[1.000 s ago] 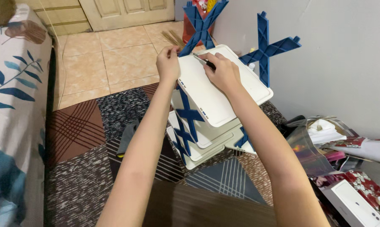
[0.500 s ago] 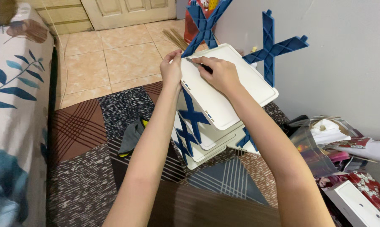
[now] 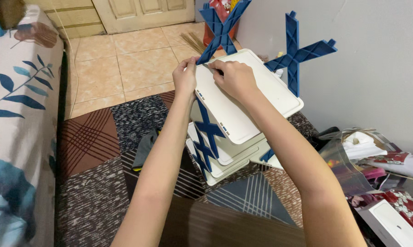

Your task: The person assembles a white plastic multi-tier storage unit by inserting blue cross-shaped supports into the trays and securing them with a screwdriver. The person repeatedly aligns and fastens the supports across multiple trays to build the stacked unit.

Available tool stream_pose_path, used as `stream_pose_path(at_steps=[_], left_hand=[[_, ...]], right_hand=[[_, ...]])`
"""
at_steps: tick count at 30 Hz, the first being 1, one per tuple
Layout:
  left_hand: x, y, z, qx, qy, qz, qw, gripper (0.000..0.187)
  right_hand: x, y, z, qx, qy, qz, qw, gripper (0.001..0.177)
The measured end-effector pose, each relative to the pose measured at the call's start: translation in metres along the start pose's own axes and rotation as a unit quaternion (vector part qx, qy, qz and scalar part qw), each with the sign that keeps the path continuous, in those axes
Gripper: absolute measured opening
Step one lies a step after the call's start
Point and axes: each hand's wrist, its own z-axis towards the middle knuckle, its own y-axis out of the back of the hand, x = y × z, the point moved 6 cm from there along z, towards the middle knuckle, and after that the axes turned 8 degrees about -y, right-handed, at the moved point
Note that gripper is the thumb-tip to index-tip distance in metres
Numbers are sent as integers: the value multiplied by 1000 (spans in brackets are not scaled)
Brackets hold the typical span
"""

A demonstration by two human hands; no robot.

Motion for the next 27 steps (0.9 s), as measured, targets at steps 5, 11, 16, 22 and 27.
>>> stream_pose_path(at_steps=[5, 11, 16, 22, 27], left_hand=[[-5, -3, -2, -3, -29, 39, 999, 26], [1, -2, 4, -17, -47, 47, 998, 23], [-2, -8, 8, -25, -82, 128, 988, 23], [-16, -10, 3, 12, -69, 90, 993, 18], [-32, -3, 1, 34, -45, 98, 994, 20]], right_hand=[[6, -5, 24, 20, 50, -62, 997, 15], [7, -18, 10, -11, 55, -61, 997, 14], [2, -23, -2, -40, 27, -45, 998, 19], [-1, -16, 6, -14, -5, -17, 1000, 17], [6, -10, 8, 4, -40, 65, 997, 17]])
